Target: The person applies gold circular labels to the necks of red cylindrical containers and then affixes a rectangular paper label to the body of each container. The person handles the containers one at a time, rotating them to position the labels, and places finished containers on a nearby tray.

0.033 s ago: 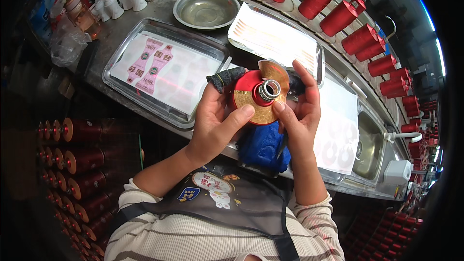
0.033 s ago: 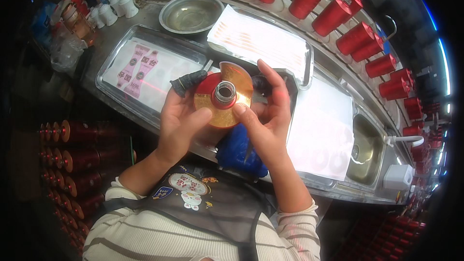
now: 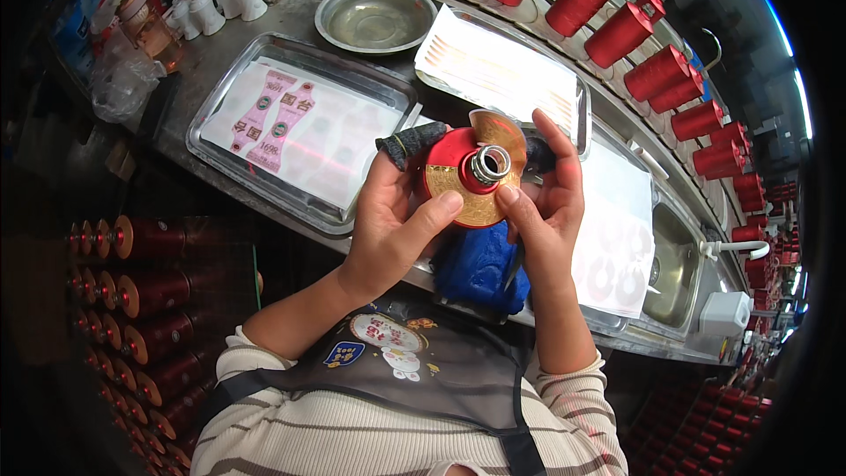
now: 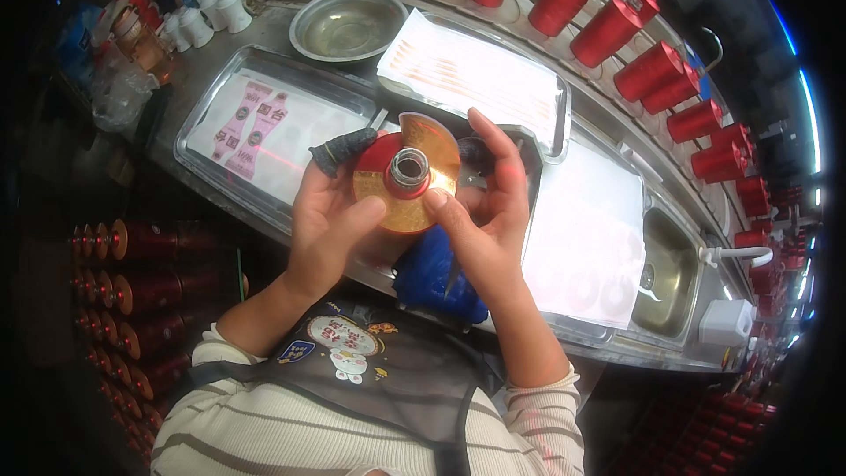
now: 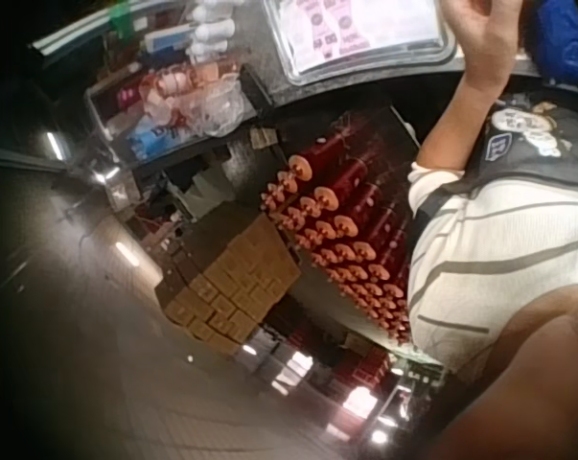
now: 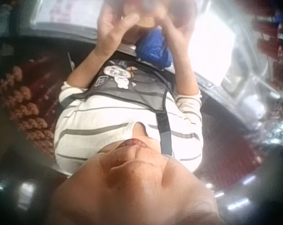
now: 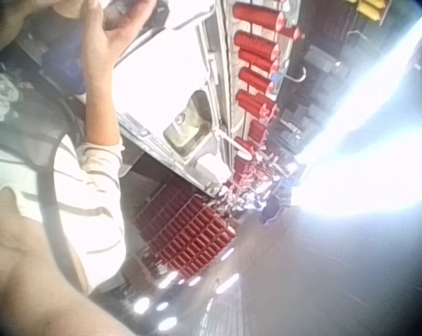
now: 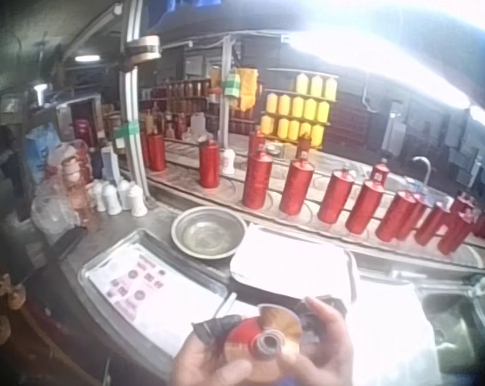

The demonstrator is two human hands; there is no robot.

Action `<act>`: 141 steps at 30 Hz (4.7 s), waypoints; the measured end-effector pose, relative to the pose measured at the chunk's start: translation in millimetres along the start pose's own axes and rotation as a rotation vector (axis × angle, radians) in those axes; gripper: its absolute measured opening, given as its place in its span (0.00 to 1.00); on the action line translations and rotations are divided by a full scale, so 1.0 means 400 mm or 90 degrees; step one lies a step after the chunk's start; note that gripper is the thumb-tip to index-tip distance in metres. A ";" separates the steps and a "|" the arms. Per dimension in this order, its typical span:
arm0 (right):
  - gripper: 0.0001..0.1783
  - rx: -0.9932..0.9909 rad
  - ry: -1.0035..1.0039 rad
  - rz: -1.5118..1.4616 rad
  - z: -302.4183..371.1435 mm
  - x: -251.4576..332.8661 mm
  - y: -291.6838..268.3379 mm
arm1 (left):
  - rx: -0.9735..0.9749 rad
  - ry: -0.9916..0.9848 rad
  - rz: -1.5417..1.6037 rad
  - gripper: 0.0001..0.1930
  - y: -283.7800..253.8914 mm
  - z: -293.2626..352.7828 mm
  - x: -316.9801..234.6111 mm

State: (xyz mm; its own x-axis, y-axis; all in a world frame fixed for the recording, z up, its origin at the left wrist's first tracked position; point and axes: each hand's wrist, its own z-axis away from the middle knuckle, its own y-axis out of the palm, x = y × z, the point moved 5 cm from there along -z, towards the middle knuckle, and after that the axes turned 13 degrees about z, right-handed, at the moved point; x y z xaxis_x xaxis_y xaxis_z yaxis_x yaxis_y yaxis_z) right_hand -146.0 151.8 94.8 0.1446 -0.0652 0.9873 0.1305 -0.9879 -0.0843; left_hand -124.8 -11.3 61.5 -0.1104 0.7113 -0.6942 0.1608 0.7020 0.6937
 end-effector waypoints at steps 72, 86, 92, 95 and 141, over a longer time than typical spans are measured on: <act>0.34 0.048 -0.047 0.039 -0.032 -0.017 -0.007 | -0.058 0.283 -0.596 0.49 0.042 0.036 0.006; 0.34 0.051 -0.059 -0.008 -0.019 -0.015 -0.001 | 0.115 0.062 -0.536 0.53 -0.026 -0.013 -0.029; 0.34 0.022 -0.023 -0.024 -0.019 -0.032 -0.018 | 0.125 -0.019 -0.256 0.47 -0.020 -0.016 -0.037; 0.34 0.026 0.013 -0.002 -0.013 -0.014 -0.015 | 0.134 0.098 -0.471 0.50 -0.035 0.000 -0.031; 0.35 0.105 0.103 0.053 0.032 -0.051 0.013 | 0.044 -0.177 -0.146 0.39 -0.013 -0.033 -0.047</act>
State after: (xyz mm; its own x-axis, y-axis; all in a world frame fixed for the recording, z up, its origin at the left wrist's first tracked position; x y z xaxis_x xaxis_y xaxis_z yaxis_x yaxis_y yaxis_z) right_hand -135.7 149.8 72.3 0.0036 -0.1803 0.9836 0.2856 -0.9425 -0.1738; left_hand -136.6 -27.9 73.3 0.1187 0.4928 -0.8620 0.2293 0.8311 0.5067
